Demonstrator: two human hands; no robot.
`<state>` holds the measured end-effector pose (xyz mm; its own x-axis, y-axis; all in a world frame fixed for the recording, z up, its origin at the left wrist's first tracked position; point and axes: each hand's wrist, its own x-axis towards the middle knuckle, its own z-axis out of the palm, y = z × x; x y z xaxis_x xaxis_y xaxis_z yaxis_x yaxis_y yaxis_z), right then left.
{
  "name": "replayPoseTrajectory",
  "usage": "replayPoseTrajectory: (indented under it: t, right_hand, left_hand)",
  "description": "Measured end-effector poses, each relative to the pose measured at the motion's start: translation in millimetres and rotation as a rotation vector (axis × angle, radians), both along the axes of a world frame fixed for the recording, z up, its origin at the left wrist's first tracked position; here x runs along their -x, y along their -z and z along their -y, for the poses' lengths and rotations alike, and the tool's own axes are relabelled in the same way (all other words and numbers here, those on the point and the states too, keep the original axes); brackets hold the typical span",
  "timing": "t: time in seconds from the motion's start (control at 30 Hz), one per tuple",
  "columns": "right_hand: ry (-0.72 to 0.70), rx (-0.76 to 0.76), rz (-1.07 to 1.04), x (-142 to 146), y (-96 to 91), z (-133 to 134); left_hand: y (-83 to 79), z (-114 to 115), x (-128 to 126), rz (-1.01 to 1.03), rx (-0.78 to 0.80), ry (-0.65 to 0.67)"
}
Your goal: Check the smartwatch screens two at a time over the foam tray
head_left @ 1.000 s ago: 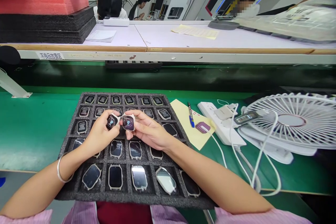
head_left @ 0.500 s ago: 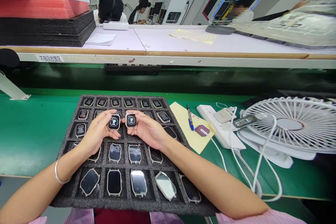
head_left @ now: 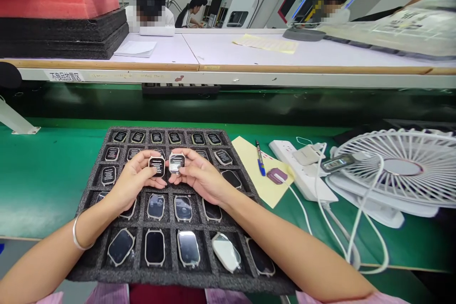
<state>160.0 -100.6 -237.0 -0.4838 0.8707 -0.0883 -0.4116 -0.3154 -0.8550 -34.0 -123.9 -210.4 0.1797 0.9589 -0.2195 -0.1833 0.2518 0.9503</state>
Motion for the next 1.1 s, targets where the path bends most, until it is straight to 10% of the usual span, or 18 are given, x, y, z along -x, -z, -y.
replayPoseTrajectory:
  t: [1.1]
  right_hand:
    - [0.010,-0.052,0.056,0.2,-1.4,1.7]
  left_hand:
    - [-1.8,1.7,-1.4,-0.033,-0.031,0.025]
